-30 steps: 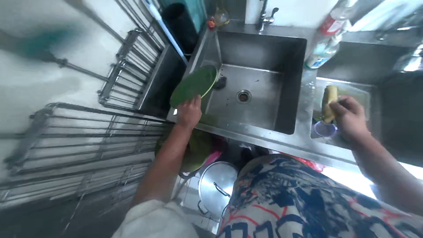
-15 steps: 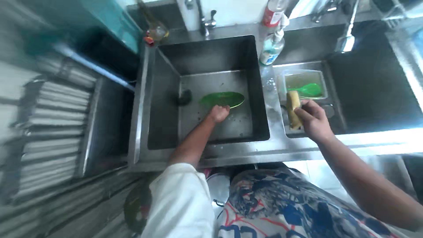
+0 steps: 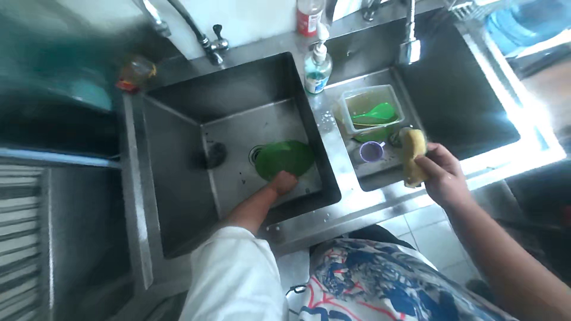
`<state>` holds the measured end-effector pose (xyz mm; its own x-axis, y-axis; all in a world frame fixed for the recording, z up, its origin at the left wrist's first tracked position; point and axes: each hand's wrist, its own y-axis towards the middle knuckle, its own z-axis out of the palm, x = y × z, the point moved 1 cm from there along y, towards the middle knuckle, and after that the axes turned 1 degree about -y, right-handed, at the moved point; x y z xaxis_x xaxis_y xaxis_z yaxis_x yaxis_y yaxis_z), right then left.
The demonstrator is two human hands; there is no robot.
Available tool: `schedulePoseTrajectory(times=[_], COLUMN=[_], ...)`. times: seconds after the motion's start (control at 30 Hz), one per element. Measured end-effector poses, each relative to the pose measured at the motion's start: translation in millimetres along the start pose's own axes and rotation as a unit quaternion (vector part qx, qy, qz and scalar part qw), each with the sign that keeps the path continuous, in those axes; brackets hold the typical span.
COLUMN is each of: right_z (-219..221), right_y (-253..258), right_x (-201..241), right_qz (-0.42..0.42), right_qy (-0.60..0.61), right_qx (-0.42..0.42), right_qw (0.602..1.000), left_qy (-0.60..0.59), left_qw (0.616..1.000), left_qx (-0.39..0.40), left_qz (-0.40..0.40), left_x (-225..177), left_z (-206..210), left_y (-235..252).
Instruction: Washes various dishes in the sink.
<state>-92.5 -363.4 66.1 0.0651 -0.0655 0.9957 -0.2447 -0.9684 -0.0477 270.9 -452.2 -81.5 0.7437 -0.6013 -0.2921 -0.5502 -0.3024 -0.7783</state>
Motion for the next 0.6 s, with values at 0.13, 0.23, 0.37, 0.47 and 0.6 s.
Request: schedulePoseTrajectory(times=[0.13, 0.23, 0.37, 0.47, 0.6], right_z=[-16, -27, -49, -83, -142], right_y=[6, 15, 27, 39, 66], right_x=[-2, -2, 3, 4, 4], right_qz=[0.026, 0.032, 0.039, 0.046, 0.087], right_qy=[-0.010, -0.014, -0.022, -0.029, -0.034], right_qx=[-0.029, -0.036, -0.032, -0.027, -0.029], right_qw=[0.999, 0.999, 0.998, 0.998, 0.995], left_qy=[-0.013, -0.048, -0.130, -0.185, -0.258], left_qw=[0.999, 0.996, 0.983, 0.951, 0.913], left_qx=[0.039, 0.064, 0.033, 0.014, 0.001], left_qz=[-0.004, -0.048, -0.129, -0.249, -0.317], left_x=[-2, -6, -13, -16, -33], left_z=[18, 22, 4, -35, -120], left_y=[23, 39, 47, 25, -25])
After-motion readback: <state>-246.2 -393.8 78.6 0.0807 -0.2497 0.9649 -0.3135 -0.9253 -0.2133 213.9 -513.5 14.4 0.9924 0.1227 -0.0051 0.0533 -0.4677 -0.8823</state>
